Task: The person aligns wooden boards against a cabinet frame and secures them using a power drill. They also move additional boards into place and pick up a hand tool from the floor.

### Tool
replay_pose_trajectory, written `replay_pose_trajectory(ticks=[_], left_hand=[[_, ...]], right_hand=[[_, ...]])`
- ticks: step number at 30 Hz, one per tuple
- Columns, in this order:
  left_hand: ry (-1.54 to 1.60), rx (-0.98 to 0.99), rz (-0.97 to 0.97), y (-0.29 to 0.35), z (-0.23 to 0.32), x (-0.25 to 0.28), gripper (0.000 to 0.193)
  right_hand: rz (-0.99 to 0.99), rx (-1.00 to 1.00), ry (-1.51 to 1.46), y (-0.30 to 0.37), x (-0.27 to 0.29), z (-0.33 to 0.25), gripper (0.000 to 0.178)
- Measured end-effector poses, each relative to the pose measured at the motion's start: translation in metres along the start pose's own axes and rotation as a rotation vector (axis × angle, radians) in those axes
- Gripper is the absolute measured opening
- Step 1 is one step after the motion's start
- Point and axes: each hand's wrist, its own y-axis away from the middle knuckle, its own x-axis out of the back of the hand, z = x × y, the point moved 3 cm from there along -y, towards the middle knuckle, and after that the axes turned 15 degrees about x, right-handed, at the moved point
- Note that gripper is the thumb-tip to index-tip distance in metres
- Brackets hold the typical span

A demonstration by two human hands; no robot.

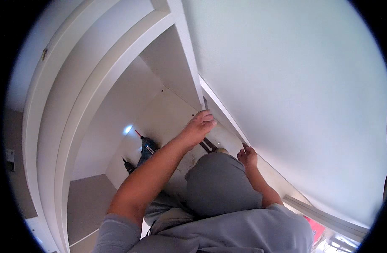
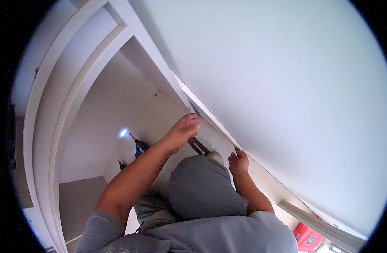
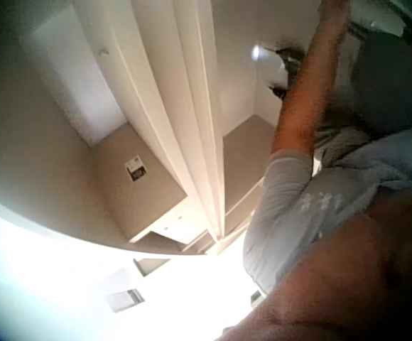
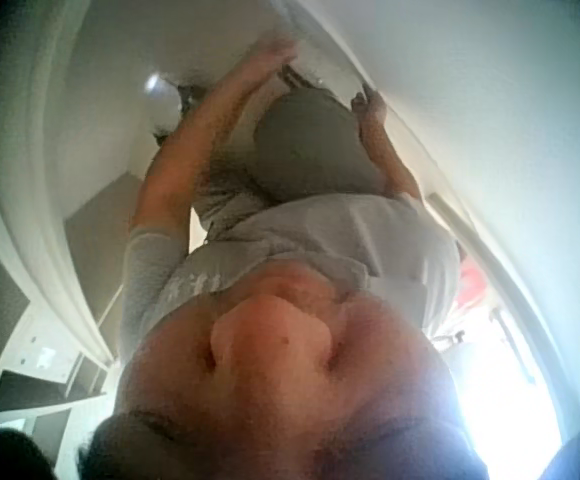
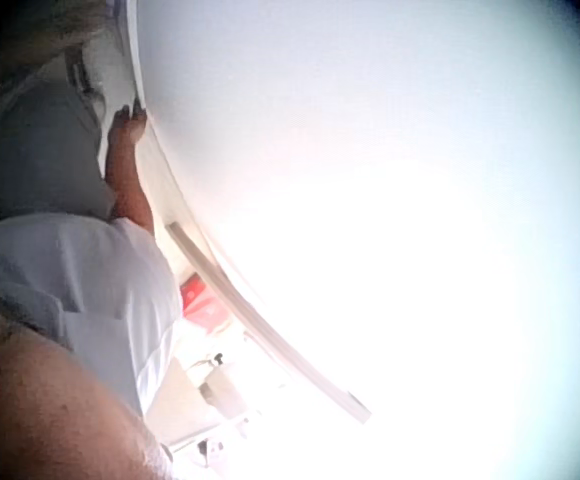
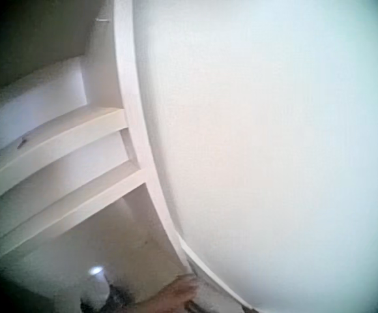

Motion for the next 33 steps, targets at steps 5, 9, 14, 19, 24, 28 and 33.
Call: replay_pose_trajectory(ticks=[5,9,14,19,24,28,33], left_hand=[[0.165,-0.069,-0.033,-0.005,0.028,-0.044,0.052],[0.084,-0.092,-0.025,0.013,0.044,-0.056,0.044],[-0.155,-0.115,-0.029,0.043,0.077,-0.066,0.043],[-0.235,-0.114,-0.094,0.066,0.105,-0.079,0.048],[-0.228,-0.146,-0.09,0.082,0.118,-0.095,0.05],[-0.03,-0.157,-0.029,0.088,0.125,-0.084,0.049],[0.097,-0.114,0.03,0.082,0.125,-0.072,0.049]], right_hand=[[-0.061,0.078,0.008,0.011,0.037,-0.032,0.019],[-0.136,0.198,0.047,0.039,0.053,-0.057,0.018],[-0.169,0.404,0.031,0.103,0.067,-0.119,0.022],[-0.019,0.555,-0.028,0.147,0.062,-0.173,0.028],[-0.004,0.563,-0.206,0.184,0.025,-0.214,0.032],[0.077,0.692,-0.245,0.188,0.062,-0.229,0.036],[-0.002,0.777,-0.186,0.198,0.06,-0.235,0.04]])
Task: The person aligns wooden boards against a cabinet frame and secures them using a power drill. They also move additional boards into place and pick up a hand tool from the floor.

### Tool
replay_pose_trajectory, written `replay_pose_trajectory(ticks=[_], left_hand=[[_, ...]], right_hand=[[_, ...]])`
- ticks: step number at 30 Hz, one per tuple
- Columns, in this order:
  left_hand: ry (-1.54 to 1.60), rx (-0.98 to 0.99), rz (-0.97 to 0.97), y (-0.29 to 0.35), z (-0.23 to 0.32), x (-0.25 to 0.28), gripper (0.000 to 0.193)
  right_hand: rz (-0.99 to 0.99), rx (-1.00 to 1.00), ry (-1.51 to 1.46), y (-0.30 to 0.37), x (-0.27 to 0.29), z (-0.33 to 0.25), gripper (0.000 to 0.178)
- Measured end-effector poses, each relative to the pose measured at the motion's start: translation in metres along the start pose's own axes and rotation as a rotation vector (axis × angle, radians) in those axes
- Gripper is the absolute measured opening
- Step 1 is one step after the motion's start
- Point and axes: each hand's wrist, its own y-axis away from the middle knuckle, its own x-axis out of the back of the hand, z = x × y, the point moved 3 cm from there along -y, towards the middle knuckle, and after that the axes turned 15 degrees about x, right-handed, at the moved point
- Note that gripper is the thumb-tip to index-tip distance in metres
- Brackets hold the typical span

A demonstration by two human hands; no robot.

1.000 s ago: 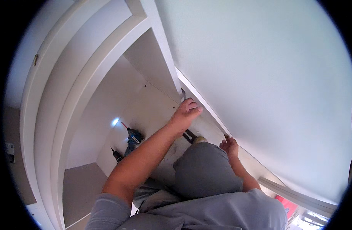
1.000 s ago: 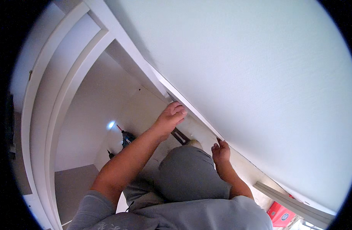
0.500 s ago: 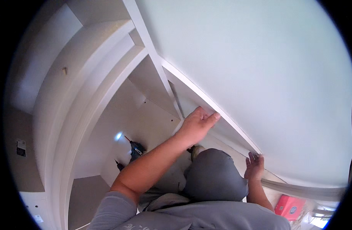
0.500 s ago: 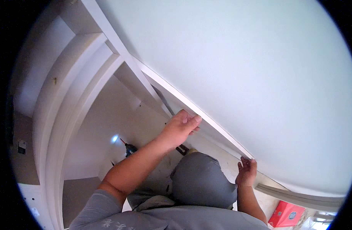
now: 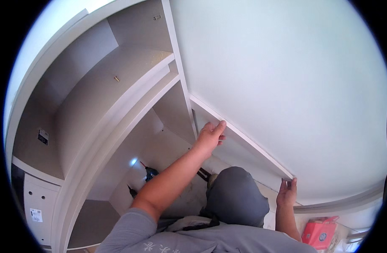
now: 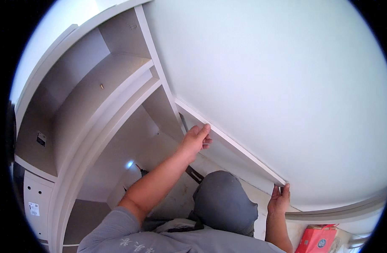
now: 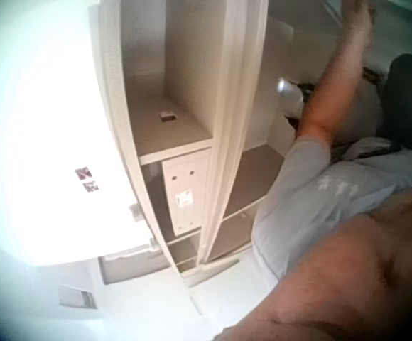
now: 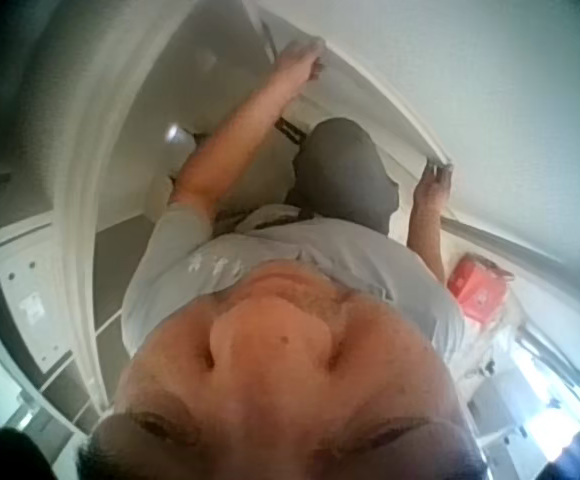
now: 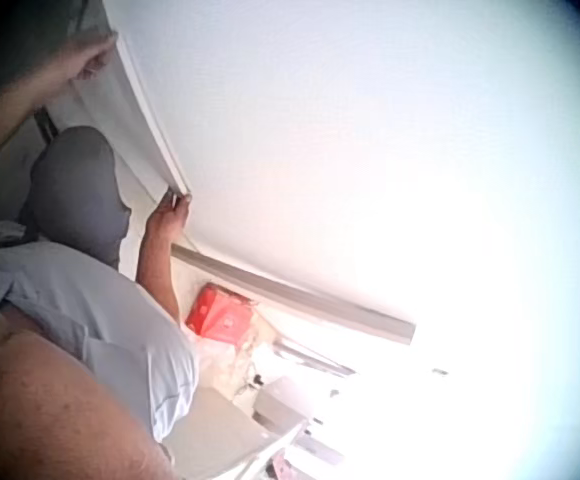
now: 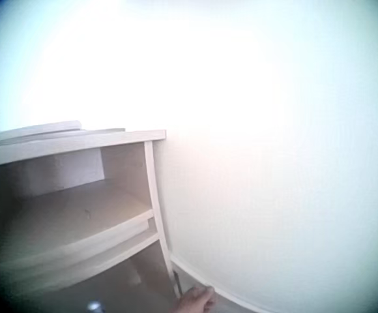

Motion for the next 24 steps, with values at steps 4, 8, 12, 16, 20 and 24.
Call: replay_pose_trajectory(ticks=[4,8,12,16,20,24], left_hand=[[-0.049,-0.073,0.091,-0.007,-0.003,0.008,0.056],[-0.114,-0.128,0.142,-0.013,-0.005,0.004,0.06],[-0.212,-0.192,0.172,-0.022,-0.012,0.014,0.063],[-0.254,-0.274,0.254,-0.029,-0.012,0.02,0.065],[-0.245,-0.288,0.34,-0.042,-0.005,0.039,0.067],[-0.272,-0.237,0.331,-0.036,-0.003,0.04,0.064]], right_hand=[[-0.069,0.012,0.024,0.0,0.002,0.008,0.036],[-0.072,-0.062,0.036,-0.003,0.024,0.041,0.032],[-0.069,-0.127,0.048,-0.008,0.039,0.084,0.033],[-0.089,-0.171,0.182,-0.018,0.066,0.109,0.036],[-0.06,-0.246,0.097,0.003,0.035,0.121,0.032],[-0.038,-0.309,0.021,0.008,0.032,0.123,0.035]])
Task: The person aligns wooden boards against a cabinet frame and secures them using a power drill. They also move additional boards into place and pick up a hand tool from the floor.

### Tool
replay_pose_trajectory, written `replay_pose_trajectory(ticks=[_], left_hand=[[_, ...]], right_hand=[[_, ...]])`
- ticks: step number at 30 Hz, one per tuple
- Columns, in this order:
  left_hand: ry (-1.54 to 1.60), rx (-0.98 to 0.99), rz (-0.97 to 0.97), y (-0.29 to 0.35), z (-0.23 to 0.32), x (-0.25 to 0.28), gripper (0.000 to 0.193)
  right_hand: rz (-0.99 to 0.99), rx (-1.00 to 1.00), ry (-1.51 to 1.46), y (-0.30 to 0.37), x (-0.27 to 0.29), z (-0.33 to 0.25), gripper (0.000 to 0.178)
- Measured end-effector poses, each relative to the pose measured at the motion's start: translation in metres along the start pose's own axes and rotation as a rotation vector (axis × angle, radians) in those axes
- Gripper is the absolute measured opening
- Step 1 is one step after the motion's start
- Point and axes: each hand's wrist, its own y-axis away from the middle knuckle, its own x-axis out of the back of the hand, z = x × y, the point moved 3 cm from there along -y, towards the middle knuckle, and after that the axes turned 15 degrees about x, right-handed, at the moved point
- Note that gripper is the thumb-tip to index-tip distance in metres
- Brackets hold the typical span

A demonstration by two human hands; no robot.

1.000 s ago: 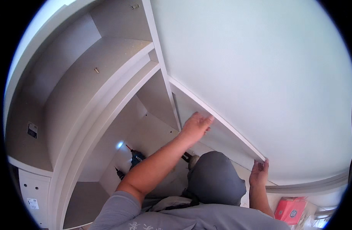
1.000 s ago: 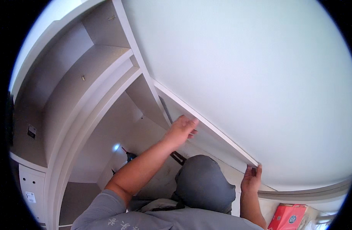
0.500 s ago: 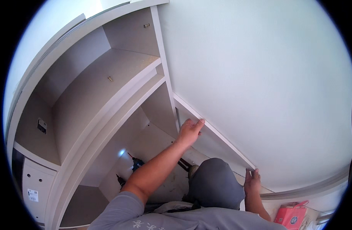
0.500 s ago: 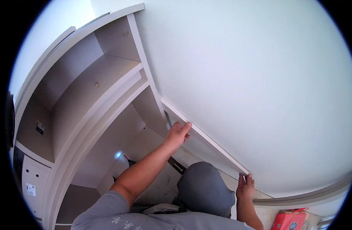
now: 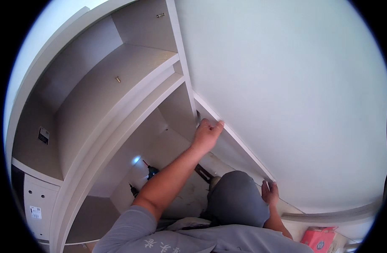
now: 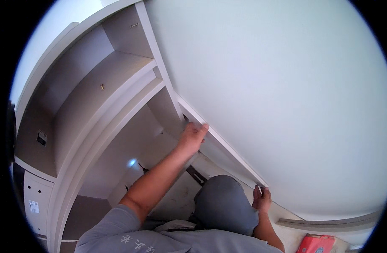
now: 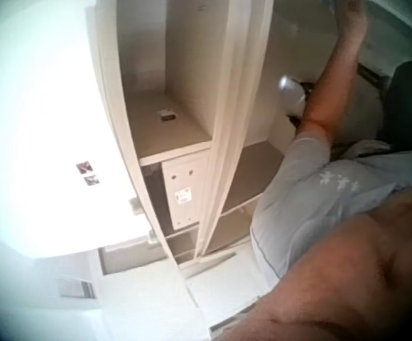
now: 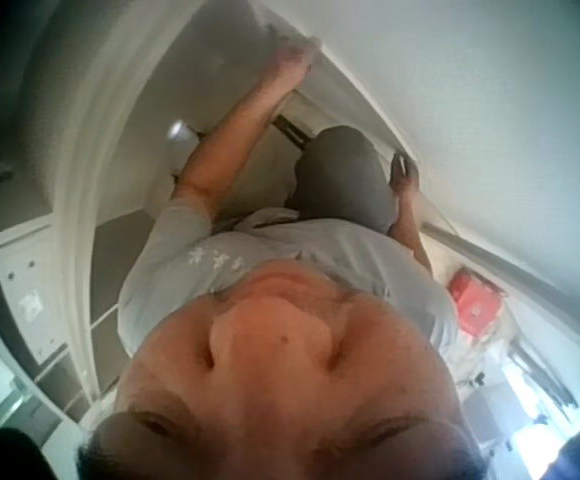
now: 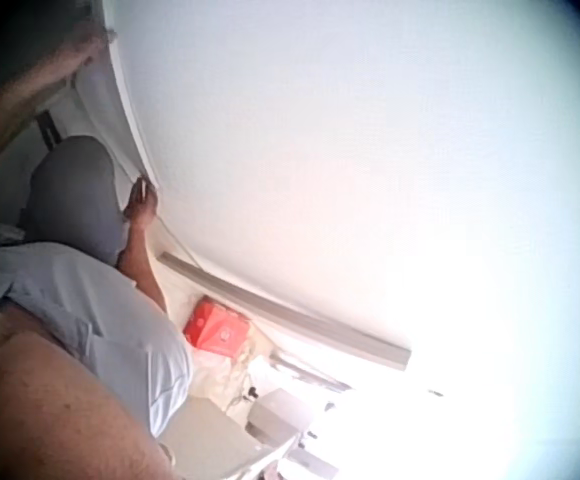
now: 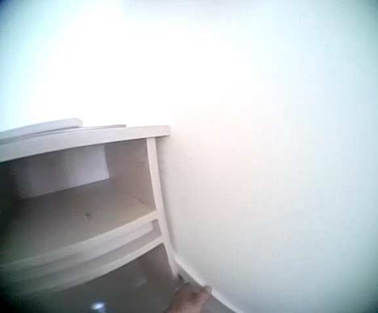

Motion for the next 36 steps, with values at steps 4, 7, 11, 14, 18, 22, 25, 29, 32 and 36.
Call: replay_pose_trajectory(ticks=[4,7,11,14,18,22,25,29,32,36], left_hand=[[-0.177,-0.147,-0.016,0.038,0.044,-0.006,0.057],[-0.089,-0.25,-0.064,0.064,0.076,-0.01,0.056],[-0.157,-0.186,-0.062,0.07,0.079,-0.011,0.061],[-0.22,-0.152,-0.152,0.075,0.075,-0.021,0.063],[-0.272,-0.146,-0.363,0.09,0.062,-0.036,0.064],[-0.383,-0.065,-0.634,0.079,0.045,-0.052,0.06],[-0.208,0.006,-0.575,0.081,0.048,-0.052,0.057],[0.102,-0.077,-0.273,0.056,0.048,-0.022,0.061],[-0.09,-0.126,-0.198,0.057,0.056,-0.019,0.064],[-0.205,-0.217,-0.185,0.07,0.057,-0.031,0.067]], right_hand=[[-0.051,-0.004,0.063,-0.012,0.008,-0.002,0.044],[-0.107,0.02,0.123,-0.016,0.015,-0.004,0.048],[0.045,0.009,-0.024,-0.015,0.013,-0.01,0.042],[0.154,0.019,-0.079,-0.022,0.03,-0.011,0.036],[0.277,0.002,-0.187,-0.029,0.061,-0.01,0.028],[0.35,0.044,-0.197,-0.038,0.069,-0.014,0.026],[0.388,0.078,-0.159,-0.061,0.125,-0.005,0.038],[0.396,0.043,-0.148,-0.064,0.136,0.017,0.036],[0.357,0.1,-0.055,-0.079,0.158,0.021,0.035],[0.404,0.108,-0.114,-0.084,0.168,0.023,0.035]])
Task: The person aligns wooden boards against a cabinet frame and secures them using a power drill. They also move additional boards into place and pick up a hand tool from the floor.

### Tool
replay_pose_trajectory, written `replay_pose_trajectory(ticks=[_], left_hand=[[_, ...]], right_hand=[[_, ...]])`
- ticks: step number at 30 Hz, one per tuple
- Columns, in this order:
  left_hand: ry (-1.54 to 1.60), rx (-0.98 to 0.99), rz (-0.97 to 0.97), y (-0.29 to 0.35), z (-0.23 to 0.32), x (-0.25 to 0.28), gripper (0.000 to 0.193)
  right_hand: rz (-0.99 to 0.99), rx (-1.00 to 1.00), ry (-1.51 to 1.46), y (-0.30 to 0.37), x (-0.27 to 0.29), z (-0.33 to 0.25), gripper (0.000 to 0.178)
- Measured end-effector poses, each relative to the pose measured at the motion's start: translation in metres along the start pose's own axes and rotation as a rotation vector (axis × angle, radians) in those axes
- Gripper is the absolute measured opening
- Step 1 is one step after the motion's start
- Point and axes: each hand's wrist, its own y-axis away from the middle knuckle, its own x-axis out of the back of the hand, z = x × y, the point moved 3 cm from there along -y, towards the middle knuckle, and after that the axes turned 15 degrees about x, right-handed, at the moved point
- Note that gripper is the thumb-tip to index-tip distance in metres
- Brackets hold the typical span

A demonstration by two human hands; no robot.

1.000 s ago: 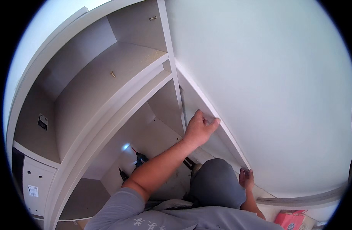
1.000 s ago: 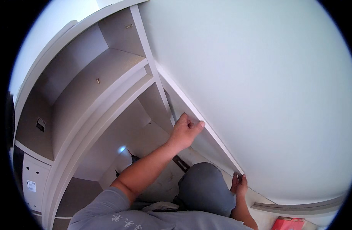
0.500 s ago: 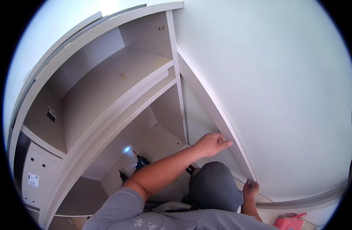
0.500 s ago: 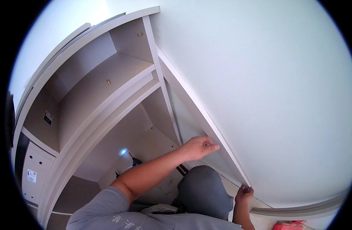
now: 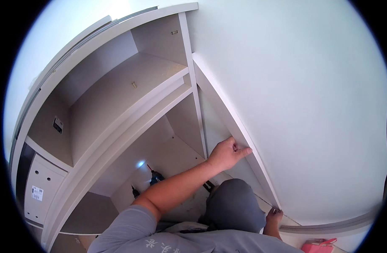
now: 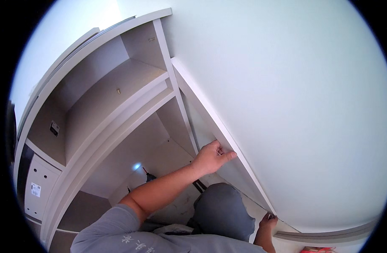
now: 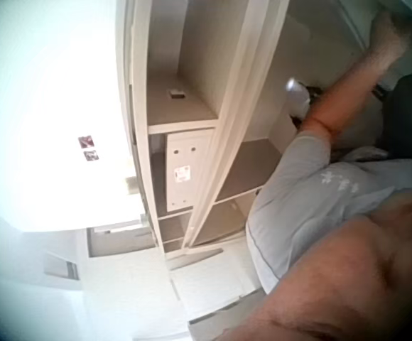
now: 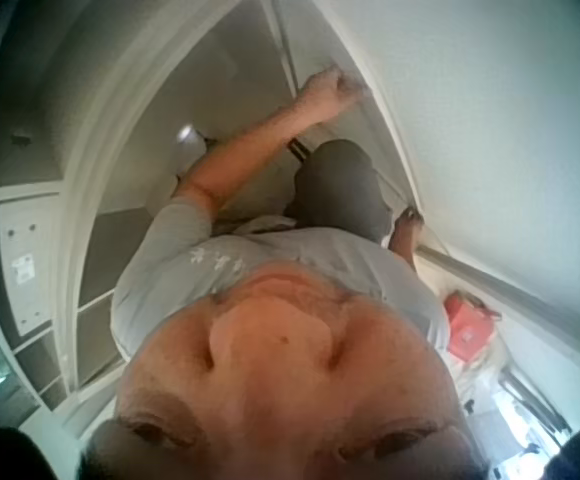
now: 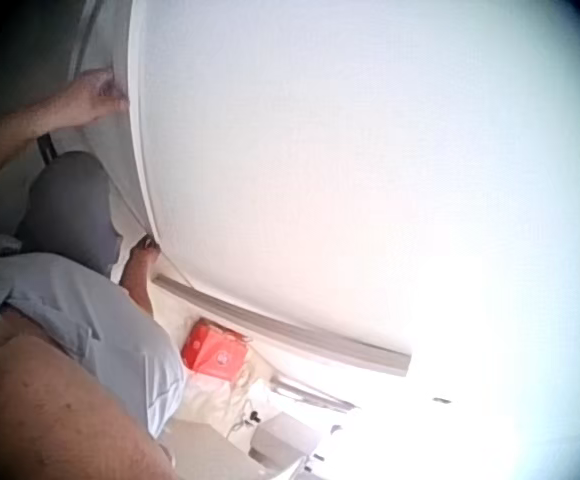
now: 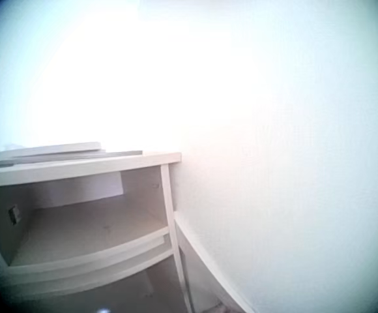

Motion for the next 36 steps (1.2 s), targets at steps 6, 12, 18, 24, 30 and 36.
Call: replay_pose_trajectory(ticks=[6,12,18,24,30,36], left_hand=[[-0.15,0.034,-0.079,0.001,0.011,0.004,0.063],[-0.02,-0.006,0.054,0.009,0.015,0.015,0.066],[-0.1,0.09,-0.04,0.012,0.043,0.002,0.07],[-0.192,0.12,-0.118,0.03,0.027,-0.019,0.06],[-0.085,-0.034,-0.144,0.056,0.044,-0.009,0.058],[0.08,-0.207,0.045,0.069,0.06,0.009,0.076]], right_hand=[[0.064,-0.028,0.01,0.001,-0.002,-0.015,0.037],[0.02,0.003,0.062,0.02,0.01,-0.01,0.041],[-0.186,0.221,0.497,-0.059,0.051,-0.023,0.037],[0.133,-0.052,0.153,-0.016,0.043,-0.005,0.033],[-0.166,-0.227,0.189,-0.059,0.088,0.04,0.03],[-1.033,0.051,1.073,-0.065,0.086,0.102,0.045]])
